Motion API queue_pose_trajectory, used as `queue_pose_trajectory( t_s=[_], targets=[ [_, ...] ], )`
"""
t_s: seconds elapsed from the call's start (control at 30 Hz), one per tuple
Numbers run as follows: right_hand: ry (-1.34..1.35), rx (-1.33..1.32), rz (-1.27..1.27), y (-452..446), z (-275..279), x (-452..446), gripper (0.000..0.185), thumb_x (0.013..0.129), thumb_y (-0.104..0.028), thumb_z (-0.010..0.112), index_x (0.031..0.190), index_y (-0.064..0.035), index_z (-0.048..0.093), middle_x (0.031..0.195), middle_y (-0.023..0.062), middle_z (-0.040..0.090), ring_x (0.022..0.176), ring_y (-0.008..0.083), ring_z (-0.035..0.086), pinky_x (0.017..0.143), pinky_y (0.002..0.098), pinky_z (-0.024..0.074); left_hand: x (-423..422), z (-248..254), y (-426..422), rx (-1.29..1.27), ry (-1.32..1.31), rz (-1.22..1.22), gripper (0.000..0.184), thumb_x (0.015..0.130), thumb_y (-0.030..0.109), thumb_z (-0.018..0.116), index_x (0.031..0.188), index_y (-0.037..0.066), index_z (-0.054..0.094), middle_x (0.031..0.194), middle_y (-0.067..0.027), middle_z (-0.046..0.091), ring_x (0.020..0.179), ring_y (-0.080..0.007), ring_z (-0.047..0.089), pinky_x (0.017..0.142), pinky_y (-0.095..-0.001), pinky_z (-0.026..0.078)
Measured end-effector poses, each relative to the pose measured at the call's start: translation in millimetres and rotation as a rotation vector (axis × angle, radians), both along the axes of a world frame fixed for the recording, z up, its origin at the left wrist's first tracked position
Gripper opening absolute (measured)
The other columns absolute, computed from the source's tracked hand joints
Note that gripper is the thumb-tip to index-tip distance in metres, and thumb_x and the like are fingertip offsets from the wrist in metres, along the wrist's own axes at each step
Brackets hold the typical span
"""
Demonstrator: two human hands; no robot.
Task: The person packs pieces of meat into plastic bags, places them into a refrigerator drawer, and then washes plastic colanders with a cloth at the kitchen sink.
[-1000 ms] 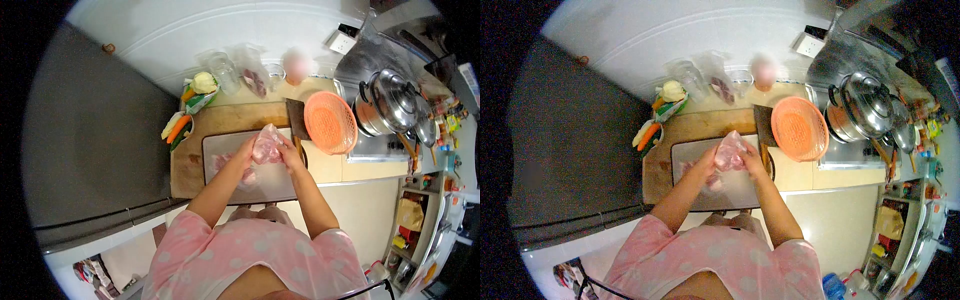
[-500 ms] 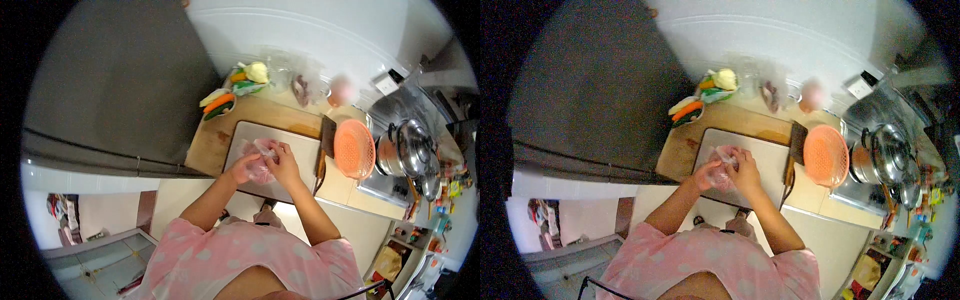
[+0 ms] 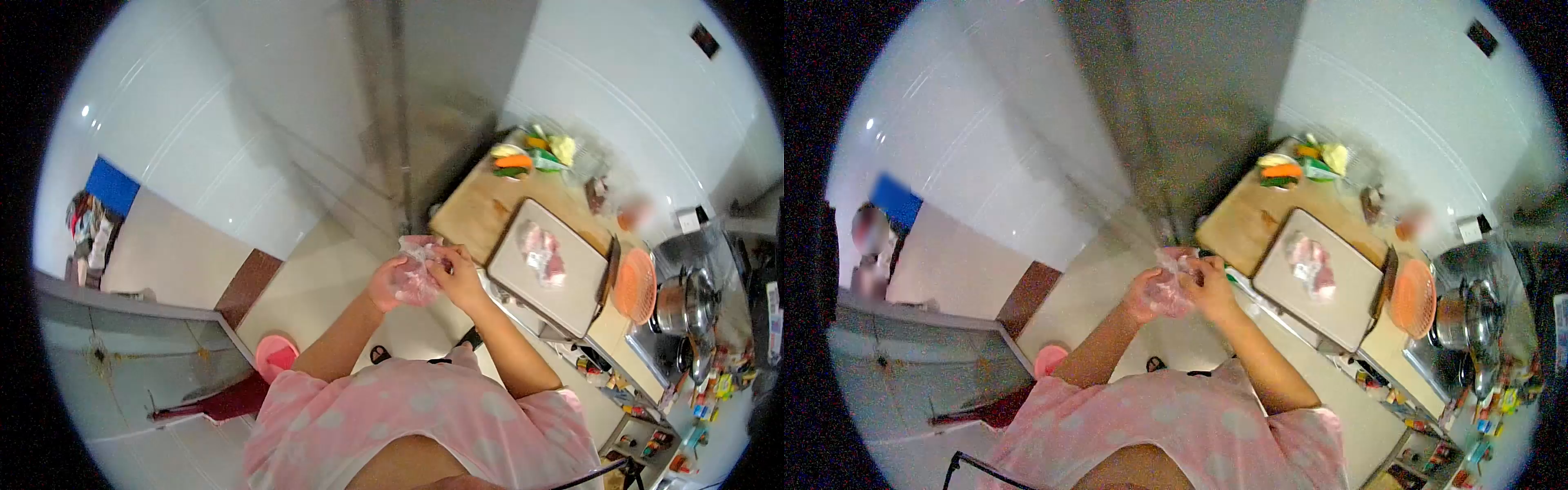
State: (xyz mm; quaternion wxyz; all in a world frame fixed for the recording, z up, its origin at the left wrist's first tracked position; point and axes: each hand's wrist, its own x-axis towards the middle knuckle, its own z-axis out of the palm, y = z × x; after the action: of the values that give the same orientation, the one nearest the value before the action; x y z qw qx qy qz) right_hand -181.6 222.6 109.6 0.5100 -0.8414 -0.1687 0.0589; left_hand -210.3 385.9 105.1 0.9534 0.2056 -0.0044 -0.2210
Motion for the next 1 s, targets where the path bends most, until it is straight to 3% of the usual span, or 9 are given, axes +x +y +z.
queue_pose_trajectory(
  t_s=[0.2,0.3,0.4,0.5,0.63,0.73,0.83,0.9,1.0],
  targets=[
    [0.04,-0.014,0.211,137.8,14.6,-37.1,0.043,0.085,-0.033,0.058,0.116,-0.0034,0.056,0.093,0.0154,0.062,0.083,0.0266,0.061,0.075,0.0338,0.047,-62.4,-8.4,145.1,-0.101,-0.014,0.12,0.063,0.079,0.022,0.054,0.134,0.003,0.031,0.124,-0.0154,0.048,0.111,-0.0298,0.051,0.094,-0.0417,0.042],
    [0.228,0.173,0.227,185.2,20.6,-41.2,0.038,0.087,-0.031,0.057,0.114,-0.0034,0.057,0.096,0.0147,0.061,0.085,0.026,0.06,0.076,0.0339,0.0466,-75.4,-10.3,192.5,-0.134,0.034,0.236,0.063,0.079,0.021,0.053,0.135,0.003,0.03,0.127,-0.0167,0.047,0.113,-0.0309,0.05,0.097,-0.043,0.041],
    [-0.102,0.159,0.186,224.8,6.7,-27.4,0.033,0.089,-0.028,0.055,0.11,-0.0035,0.058,0.1,0.0142,0.059,0.088,0.0252,0.059,0.077,0.0336,0.046,-72.7,-3.3,230.6,-0.144,0.03,0.317,0.062,0.08,0.021,0.052,0.135,0.003,0.03,0.129,-0.017,0.045,0.116,-0.0315,0.048,0.099,-0.0445,0.039],
    [0.136,0.25,0.174,264.2,-12.9,-3.5,0.028,0.089,-0.025,0.055,0.107,-0.0039,0.059,0.102,0.0142,0.057,0.091,0.0248,0.058,0.078,0.033,0.0455,-55.6,-10.4,270.2,-0.158,-0.04,0.375,0.061,0.081,0.021,0.051,0.135,0.003,0.031,0.13,-0.0169,0.044,0.117,-0.0317,0.047,0.1,-0.0451,0.038],
    [0.171,0.229,0.148,322.0,-57.0,45.5,0.028,0.087,-0.023,0.057,0.108,-0.0042,0.059,0.101,0.0144,0.058,0.09,0.0249,0.058,0.079,0.033,0.0458,-31.1,-17.5,330.7,-0.187,-0.033,0.349,0.056,0.083,0.023,0.049,0.133,0.003,0.035,0.129,-0.0161,0.045,0.117,-0.0315,0.047,0.098,-0.0455,0.04],
    [0.166,0.094,0.18,368.5,-94.9,95.3,0.029,0.085,-0.022,0.058,0.107,-0.0033,0.058,0.105,0.0152,0.059,0.092,0.0256,0.058,0.08,0.0338,0.0459,-8.8,-51.6,390.7,-0.469,0.053,0.16,0.051,0.084,0.026,0.049,0.128,0.003,0.041,0.125,-0.0154,0.05,0.114,-0.0313,0.05,0.095,-0.048,0.042],
    [0.135,-0.151,0.219,420.9,-141.7,139.9,0.031,0.084,-0.02,0.057,0.11,-0.003,0.056,0.11,0.0156,0.058,0.093,0.029,0.059,0.081,0.0359,0.0464,5.9,-54.1,427.5,-0.165,0.177,0.341,0.048,0.084,0.028,0.049,0.125,0.003,0.044,0.12,-0.0148,0.054,0.109,-0.0311,0.053,0.09,-0.0507,0.045],
    [-0.012,-0.408,0.307,451.0,-180.0,168.8,0.037,0.084,-0.019,0.056,0.118,-0.0052,0.051,0.113,0.0153,0.058,0.094,0.0326,0.059,0.082,0.0366,0.0468,20.5,-70.3,455.2,-0.193,0.25,0.354,0.047,0.084,0.029,0.049,0.122,0.003,0.046,0.115,-0.015,0.057,0.104,-0.0322,0.056,0.086,-0.0527,0.046],
    [-0.277,-0.327,0.267,488.1,-226.7,200.0,0.039,0.084,-0.016,0.052,0.121,-0.0047,0.048,0.126,0.0178,0.048,0.106,0.0369,0.053,0.088,0.0401,0.0448,39.1,-83.9,491.4,-0.141,0.27,0.315,0.045,0.084,0.029,0.048,0.121,0.003,0.048,0.115,-0.0151,0.057,0.103,-0.0332,0.057,0.086,-0.0533,0.046]
  ],
)
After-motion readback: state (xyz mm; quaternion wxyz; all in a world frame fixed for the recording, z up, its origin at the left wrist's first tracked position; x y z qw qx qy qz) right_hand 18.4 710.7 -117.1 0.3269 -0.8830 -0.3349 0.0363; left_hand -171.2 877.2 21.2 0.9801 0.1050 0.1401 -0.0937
